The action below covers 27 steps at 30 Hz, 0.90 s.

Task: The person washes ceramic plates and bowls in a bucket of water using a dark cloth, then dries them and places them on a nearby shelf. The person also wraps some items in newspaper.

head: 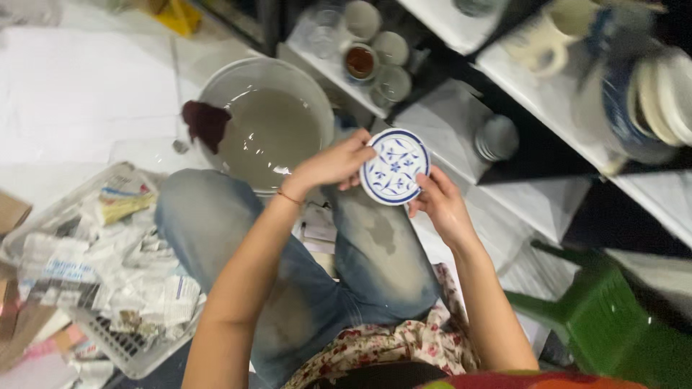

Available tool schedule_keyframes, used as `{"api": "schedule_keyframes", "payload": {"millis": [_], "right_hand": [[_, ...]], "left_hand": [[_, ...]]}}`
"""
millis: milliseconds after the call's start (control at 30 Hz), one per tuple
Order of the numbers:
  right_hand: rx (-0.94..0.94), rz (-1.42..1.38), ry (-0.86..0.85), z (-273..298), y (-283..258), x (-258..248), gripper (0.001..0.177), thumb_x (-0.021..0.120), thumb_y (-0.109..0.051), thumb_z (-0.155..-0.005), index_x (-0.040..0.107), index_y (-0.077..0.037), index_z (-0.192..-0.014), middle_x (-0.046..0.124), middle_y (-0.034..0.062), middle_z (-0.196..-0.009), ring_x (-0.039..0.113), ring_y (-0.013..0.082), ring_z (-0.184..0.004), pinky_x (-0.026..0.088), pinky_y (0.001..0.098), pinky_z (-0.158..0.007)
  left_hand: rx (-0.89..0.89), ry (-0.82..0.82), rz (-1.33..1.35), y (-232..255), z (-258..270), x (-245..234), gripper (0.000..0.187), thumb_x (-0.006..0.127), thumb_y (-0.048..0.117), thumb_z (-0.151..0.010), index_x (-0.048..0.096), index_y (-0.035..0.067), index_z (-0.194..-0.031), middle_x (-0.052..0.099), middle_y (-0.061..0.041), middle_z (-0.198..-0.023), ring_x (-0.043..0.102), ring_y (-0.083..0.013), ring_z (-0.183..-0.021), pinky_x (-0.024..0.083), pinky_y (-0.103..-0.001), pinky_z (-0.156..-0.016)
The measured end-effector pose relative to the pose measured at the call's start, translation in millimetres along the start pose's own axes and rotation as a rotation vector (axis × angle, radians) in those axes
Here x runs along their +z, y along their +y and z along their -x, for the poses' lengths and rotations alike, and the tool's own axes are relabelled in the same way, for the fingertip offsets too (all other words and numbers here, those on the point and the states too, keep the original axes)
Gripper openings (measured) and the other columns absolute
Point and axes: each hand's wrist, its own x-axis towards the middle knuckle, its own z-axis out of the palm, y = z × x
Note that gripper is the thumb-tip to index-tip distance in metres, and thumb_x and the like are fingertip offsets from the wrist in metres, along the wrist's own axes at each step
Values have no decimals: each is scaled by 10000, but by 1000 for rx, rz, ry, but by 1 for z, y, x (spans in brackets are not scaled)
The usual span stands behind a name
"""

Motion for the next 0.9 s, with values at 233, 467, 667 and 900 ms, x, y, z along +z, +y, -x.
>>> {"api": "schedule_keyframes", "payload": {"millis": [233, 467, 667, 900], "right_hand": [[-62, -33, 274, 28, 43, -79, 259, 573, -193, -1022, 596, 4, -1188, 657, 91, -882, 636, 167, -664, 551, 326, -598], [-66, -223, 428, -33, 125, -131, 301, 651, -126, -960, 555, -15, -1222, 666, 114, -953, 658, 181, -673, 572, 333, -581], [-35, -475, 557, -117, 188, -156, 504, 628, -11, -899, 400, 44, -1345, 610, 219, -1073, 707, 302, -713, 674, 449, -668], [-16, -582, 682, -182, 202, -158, 511, 654, -18, -922, 337, -31, -1323, 649, 234, -1006, 674, 302, -699, 660, 458, -662]], "left_hand": [[76, 205, -341, 0, -43, 97, 290, 546, 277, -1012, 513, -2, -1080, 674, -132, -651, 650, -253, -474, 530, -414, -510], [112, 314, -562, -42, -128, 123, 453, 593, 278, -981, 483, -150, -1082, 694, -280, -723, 710, -394, -581, 570, -466, -602], [-124, 252, -89, -74, -205, 126, 538, 606, 216, -886, 436, -218, -1154, 714, -328, -835, 746, -359, -621, 619, -439, -531], [-48, 528, -46, -103, -239, 134, 372, 673, 190, -780, 582, -66, -1034, 695, -224, -889, 703, -317, -780, 561, -394, -675]]}}
